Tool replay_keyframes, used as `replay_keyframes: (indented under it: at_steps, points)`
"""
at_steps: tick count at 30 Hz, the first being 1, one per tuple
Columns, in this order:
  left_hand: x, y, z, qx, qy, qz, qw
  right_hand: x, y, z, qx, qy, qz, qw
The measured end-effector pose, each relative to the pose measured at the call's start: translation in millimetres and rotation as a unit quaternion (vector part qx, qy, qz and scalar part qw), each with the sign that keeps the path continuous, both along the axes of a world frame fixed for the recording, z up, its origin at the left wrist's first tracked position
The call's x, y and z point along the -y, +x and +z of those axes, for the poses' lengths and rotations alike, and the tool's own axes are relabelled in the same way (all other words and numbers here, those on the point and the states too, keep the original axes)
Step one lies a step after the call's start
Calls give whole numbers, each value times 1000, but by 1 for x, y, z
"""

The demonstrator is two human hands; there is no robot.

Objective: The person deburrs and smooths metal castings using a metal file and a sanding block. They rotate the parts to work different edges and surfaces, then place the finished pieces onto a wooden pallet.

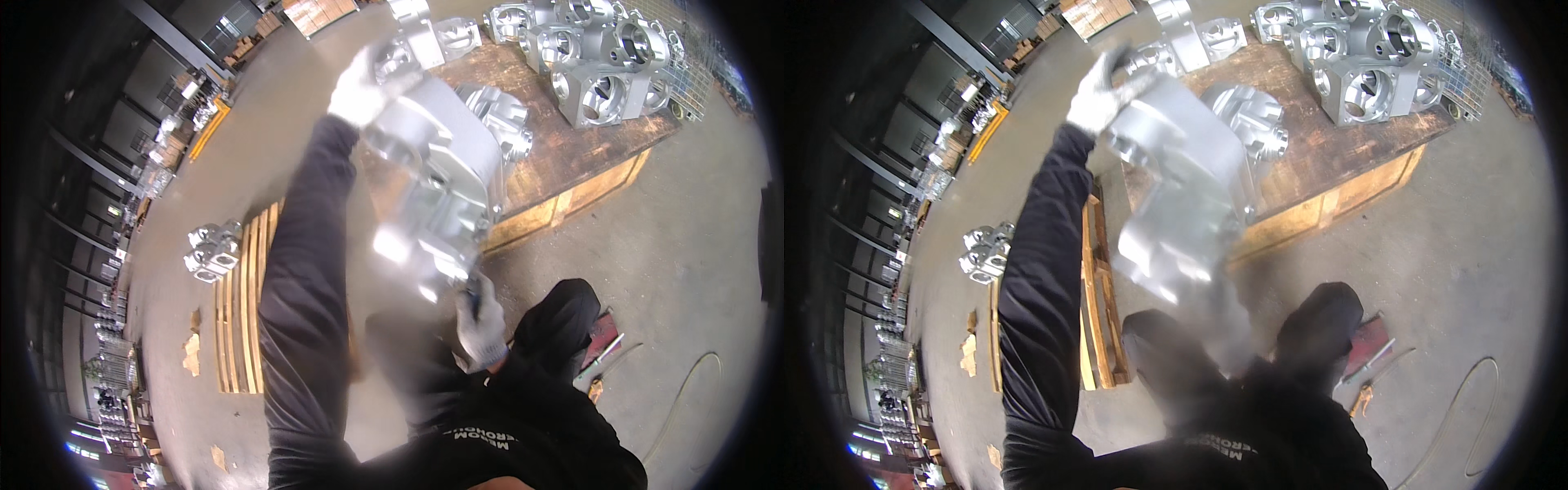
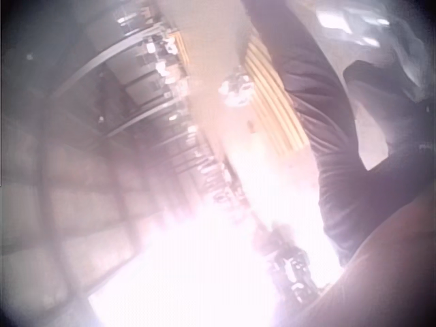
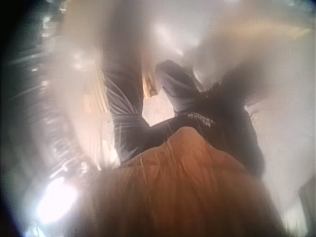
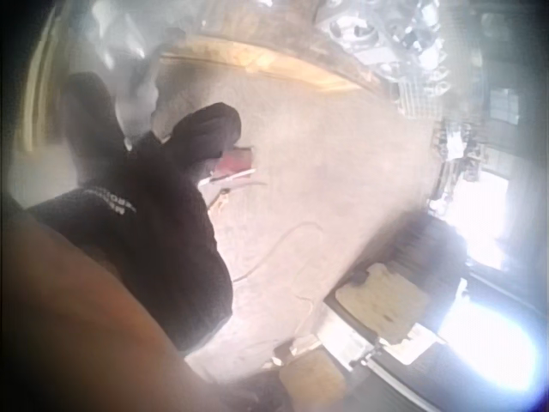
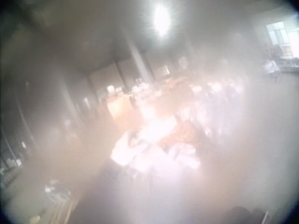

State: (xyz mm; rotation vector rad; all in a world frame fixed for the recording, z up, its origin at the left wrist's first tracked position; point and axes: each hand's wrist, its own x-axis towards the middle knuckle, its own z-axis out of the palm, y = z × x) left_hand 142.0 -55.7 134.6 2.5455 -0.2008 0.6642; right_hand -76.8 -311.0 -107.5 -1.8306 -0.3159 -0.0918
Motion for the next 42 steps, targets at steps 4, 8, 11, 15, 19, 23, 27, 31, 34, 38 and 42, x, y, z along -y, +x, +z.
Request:
replay_keyframes:
  at_steps: [4,8,11,15,19,23,27,31,34,38,42]
  points:
    - [-3,-1,-3,92,120,125,980,-12,28,-17,55,-96,117,987]
    - [-3,-45,-60,296,25,155,942,2,59,-19,195,-187,128,954]
    - [-21,-91,-108,95,-69,261,958,4,78,-10,274,-252,133,919]
    - [-37,-116,-143,-199,-51,283,937,-4,92,0,330,-321,87,883]
    - [-39,-115,-151,-207,-42,274,938,-5,96,-4,327,-311,61,891]
    - [-37,-115,-152,-194,-30,280,940,-10,87,-19,250,-328,46,910]
    - [-33,-116,-149,-208,-29,291,934,-32,60,-33,142,-267,60,951]
    - [-24,-119,-144,-209,-35,307,928,-50,30,-28,94,-175,109,974]
    - [-21,-120,-141,-201,-26,301,932,-44,37,-2,109,-190,152,964]
    - [-25,-120,-144,-197,-16,298,934,-16,84,36,165,-210,175,948]
    - [-30,-118,-148,-195,-14,295,935,-2,103,20,99,-177,153,967]
